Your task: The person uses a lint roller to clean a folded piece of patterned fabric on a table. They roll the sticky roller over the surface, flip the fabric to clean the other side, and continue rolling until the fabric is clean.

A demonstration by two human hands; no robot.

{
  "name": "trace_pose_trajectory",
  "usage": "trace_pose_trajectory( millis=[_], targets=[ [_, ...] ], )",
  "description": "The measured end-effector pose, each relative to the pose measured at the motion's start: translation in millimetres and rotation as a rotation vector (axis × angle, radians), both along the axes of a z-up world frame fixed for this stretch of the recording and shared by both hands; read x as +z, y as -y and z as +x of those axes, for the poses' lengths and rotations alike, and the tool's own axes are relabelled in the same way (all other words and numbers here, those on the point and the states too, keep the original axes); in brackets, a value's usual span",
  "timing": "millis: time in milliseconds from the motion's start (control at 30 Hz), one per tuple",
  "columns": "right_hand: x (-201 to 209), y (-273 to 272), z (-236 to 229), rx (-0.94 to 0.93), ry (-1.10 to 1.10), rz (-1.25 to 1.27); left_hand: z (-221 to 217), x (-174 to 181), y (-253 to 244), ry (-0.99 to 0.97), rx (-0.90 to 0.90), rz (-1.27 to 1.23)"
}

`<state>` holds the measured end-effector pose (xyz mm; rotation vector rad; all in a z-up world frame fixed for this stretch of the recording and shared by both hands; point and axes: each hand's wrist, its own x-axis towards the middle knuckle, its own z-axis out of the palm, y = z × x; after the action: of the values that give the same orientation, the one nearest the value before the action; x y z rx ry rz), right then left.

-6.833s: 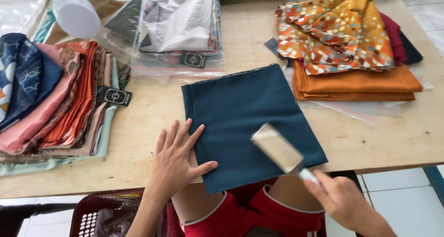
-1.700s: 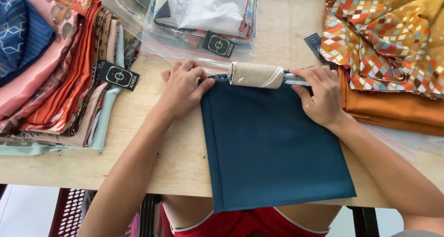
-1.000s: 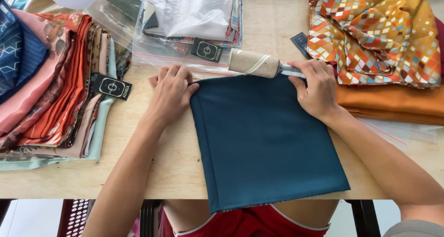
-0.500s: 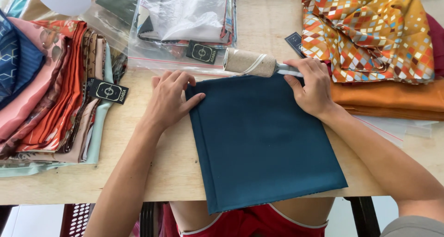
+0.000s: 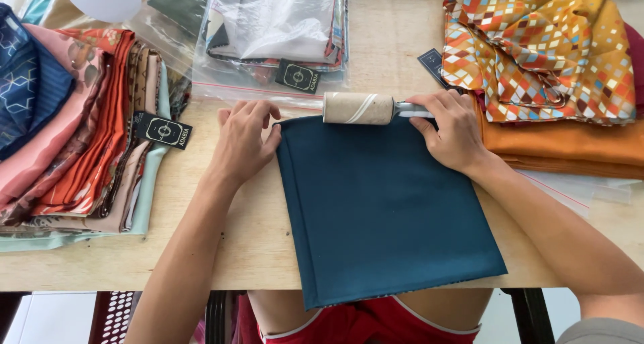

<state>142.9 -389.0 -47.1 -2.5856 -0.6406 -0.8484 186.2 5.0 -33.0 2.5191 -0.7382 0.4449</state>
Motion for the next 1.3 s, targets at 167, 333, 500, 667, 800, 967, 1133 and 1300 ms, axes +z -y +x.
trace_pose_trajectory(
  millis=[167, 333, 500, 667, 800, 967, 1133, 1300],
  targets=[
    [-3.0, 1.9, 0.9, -0.028, -0.004, 0.018, -0.4, 0.4, -0.2, 0.025, 0.017, -0.014],
    [-1.6, 1.8, 1.5, -0.056, 0.028, 0.021, -0.2, 2.6, -0.8, 0.058, 0.030, -0.039],
    [0.7, 3.4, 0.5, 0.065, 0.058, 0.095, -5.9, 9.6, 4.4, 0.010, 0.006, -0.036],
    [8.7, -4.7, -4.4, 0.122, 0.094, 0.032, -12.3, 16.9, 8.9, 0.001, -0.035, 0.020],
    [2.7, -5.5, -3.4, 0.080, 0.069, 0.001, -9.0, 9.1, 6.8, -0.025, -0.020, 0.059],
    [-5.9, 1.4, 2.3, -0.036, 0.045, 0.012, -9.3, 10.2, 8.1, -0.027, -0.012, 0.067],
    [-3.7, 4.8, 2.2, -0.086, 0.044, 0.012, -8.2, 8.9, 9.6, 0.032, 0.009, 0.109],
    [7.5, -2.9, -4.9, 0.042, 0.063, 0.065, -7.3, 3.8, 10.6, -0.009, 0.001, 0.101]
  ],
)
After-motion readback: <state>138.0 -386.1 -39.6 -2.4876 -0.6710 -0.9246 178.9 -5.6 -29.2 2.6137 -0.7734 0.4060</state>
